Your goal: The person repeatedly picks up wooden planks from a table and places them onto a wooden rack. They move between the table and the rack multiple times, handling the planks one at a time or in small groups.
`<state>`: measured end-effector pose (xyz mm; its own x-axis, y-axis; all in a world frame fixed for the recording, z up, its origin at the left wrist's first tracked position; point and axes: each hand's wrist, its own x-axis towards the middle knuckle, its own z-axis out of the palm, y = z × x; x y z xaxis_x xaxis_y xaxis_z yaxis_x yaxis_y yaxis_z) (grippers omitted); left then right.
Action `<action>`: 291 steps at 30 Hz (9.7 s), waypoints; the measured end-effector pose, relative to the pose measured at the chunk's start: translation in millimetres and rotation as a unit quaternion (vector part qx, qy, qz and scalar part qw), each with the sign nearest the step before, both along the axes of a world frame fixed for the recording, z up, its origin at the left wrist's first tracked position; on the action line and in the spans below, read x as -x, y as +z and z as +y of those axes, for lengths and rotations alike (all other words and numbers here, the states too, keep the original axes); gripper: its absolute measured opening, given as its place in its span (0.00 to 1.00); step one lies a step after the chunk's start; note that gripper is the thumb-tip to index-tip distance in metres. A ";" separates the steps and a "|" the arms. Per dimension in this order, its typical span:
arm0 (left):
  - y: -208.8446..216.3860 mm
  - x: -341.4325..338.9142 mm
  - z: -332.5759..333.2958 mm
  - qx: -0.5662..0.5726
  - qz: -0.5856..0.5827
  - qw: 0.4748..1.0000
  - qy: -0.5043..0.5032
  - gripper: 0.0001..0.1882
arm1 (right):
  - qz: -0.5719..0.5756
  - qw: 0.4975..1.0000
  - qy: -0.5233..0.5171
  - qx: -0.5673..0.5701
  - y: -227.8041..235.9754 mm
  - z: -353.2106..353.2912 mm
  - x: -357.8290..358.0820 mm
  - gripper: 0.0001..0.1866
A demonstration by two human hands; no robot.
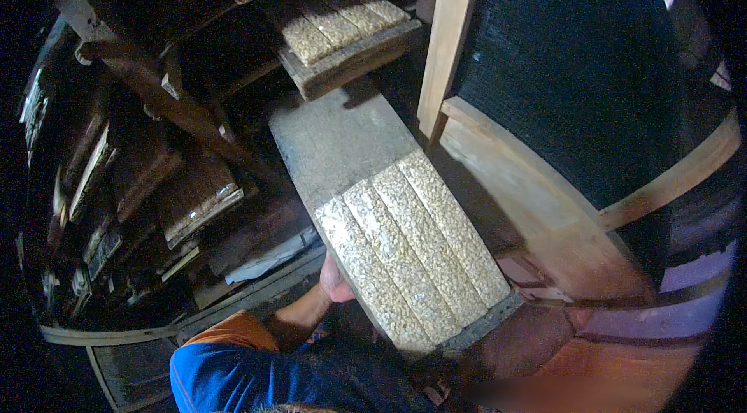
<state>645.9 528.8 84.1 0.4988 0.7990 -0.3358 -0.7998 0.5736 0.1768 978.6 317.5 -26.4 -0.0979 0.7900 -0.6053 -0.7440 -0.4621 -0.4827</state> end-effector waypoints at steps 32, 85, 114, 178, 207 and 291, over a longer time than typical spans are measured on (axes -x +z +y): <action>0.5 171.2 155.8 0.068 0.022 0.997 0.009 0.45 | 0.056 0.991 0.096 0.075 73.7 143.4 191.7 0.15; 35.9 230.8 210.7 -0.052 0.554 0.821 0.128 0.45 | 0.107 0.994 0.017 0.017 88.8 405.5 379.1 0.19; -32.7 236.2 351.8 -0.099 0.600 0.793 0.034 0.33 | 0.009 0.998 0.027 -0.053 101.8 523.9 304.0 0.25; -20.2 163.8 445.6 -0.189 0.609 0.770 -0.026 0.34 | -0.024 0.997 0.009 -0.075 113.7 587.0 222.6 0.16; 23.9 167.0 402.1 -0.199 0.687 0.699 -0.027 0.34 | -0.161 0.986 -0.045 -0.028 158.2 561.5 234.5 0.44; 131.8 92.3 106.4 -0.348 0.649 0.667 0.113 0.33 | -0.365 0.823 0.339 0.273 -57.0 -67.4 -102.6 0.26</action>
